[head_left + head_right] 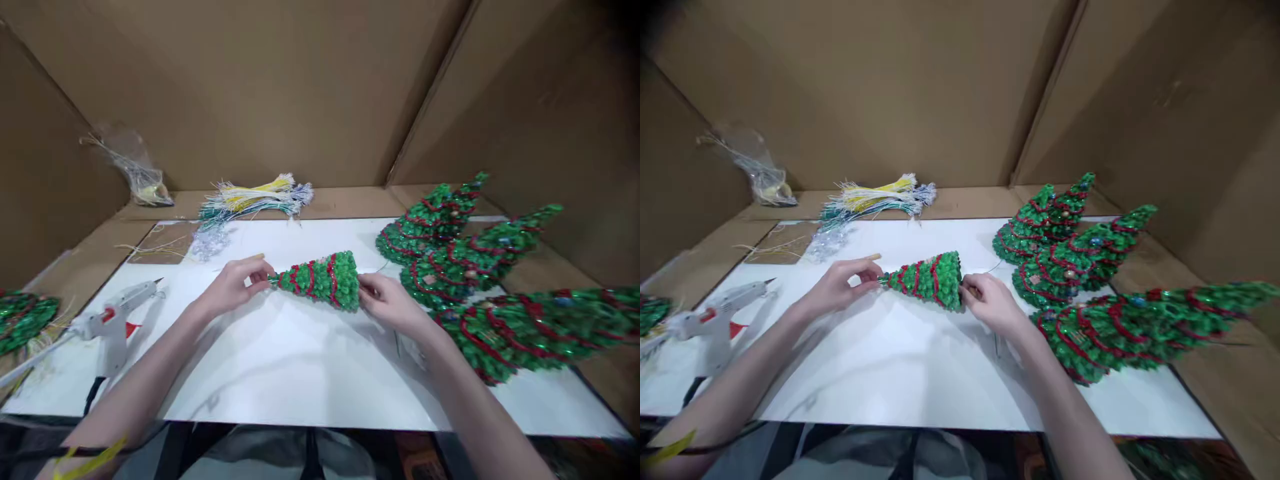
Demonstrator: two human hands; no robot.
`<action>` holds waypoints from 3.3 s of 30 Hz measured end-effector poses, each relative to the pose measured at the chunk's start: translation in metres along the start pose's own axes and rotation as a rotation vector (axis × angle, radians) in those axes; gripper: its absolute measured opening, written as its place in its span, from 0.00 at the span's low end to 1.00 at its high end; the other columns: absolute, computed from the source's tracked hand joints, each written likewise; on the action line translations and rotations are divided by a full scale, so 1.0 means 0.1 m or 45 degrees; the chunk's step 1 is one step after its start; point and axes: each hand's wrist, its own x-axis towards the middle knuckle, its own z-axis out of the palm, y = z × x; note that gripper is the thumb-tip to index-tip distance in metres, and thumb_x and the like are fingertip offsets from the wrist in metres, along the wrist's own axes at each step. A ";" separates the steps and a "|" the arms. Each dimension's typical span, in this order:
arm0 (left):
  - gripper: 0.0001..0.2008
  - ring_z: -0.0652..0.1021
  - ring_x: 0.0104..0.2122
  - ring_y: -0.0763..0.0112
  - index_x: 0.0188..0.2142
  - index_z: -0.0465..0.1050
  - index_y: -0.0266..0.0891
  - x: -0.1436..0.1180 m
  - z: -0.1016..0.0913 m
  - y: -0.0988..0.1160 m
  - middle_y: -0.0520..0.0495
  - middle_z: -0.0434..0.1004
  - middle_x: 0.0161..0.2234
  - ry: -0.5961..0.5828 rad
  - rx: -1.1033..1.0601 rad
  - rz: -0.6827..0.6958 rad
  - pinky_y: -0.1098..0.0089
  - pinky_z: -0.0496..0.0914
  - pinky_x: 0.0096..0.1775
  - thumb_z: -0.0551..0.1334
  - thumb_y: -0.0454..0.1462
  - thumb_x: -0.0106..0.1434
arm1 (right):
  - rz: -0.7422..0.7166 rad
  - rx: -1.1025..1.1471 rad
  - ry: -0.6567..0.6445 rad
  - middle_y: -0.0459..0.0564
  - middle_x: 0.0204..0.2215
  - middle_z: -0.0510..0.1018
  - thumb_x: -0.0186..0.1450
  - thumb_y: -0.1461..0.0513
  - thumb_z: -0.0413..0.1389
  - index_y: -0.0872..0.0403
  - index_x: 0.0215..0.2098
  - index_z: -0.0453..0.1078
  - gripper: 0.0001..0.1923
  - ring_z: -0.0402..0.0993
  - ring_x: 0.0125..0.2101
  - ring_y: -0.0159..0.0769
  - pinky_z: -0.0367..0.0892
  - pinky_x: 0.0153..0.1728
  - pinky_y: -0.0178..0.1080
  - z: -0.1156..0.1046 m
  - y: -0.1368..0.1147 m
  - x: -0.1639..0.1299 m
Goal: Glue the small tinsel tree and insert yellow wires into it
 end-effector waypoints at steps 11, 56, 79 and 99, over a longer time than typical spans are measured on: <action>0.06 0.75 0.33 0.72 0.34 0.72 0.38 -0.01 0.03 -0.06 0.48 0.73 0.31 0.084 0.338 0.185 0.73 0.69 0.35 0.58 0.38 0.62 | -0.019 0.028 0.052 0.50 0.24 0.72 0.61 0.59 0.46 0.55 0.26 0.68 0.12 0.66 0.29 0.38 0.58 0.28 0.35 -0.01 0.00 -0.02; 0.08 0.77 0.31 0.70 0.33 0.75 0.36 -0.02 0.03 0.03 0.47 0.75 0.28 0.111 0.349 0.212 0.72 0.70 0.33 0.56 0.33 0.62 | -0.227 0.081 0.271 0.46 0.20 0.65 0.57 0.65 0.46 0.53 0.23 0.59 0.05 0.61 0.25 0.34 0.55 0.27 0.35 0.02 0.00 -0.02; 0.04 0.74 0.23 0.74 0.30 0.71 0.37 0.05 0.08 0.18 0.51 0.72 0.24 0.124 0.491 -0.065 0.76 0.65 0.26 0.58 0.31 0.58 | -0.344 0.096 0.242 0.47 0.21 0.66 0.58 0.67 0.45 0.53 0.21 0.58 0.08 0.60 0.27 0.36 0.56 0.29 0.37 0.02 -0.01 -0.02; 0.10 0.77 0.32 0.68 0.24 0.71 0.37 0.09 0.11 0.19 0.48 0.70 0.23 0.146 0.487 0.047 0.73 0.68 0.32 0.55 0.27 0.57 | -0.342 0.148 0.273 0.45 0.18 0.62 0.54 0.67 0.46 0.53 0.19 0.54 0.08 0.60 0.24 0.33 0.55 0.27 0.35 0.07 -0.02 0.02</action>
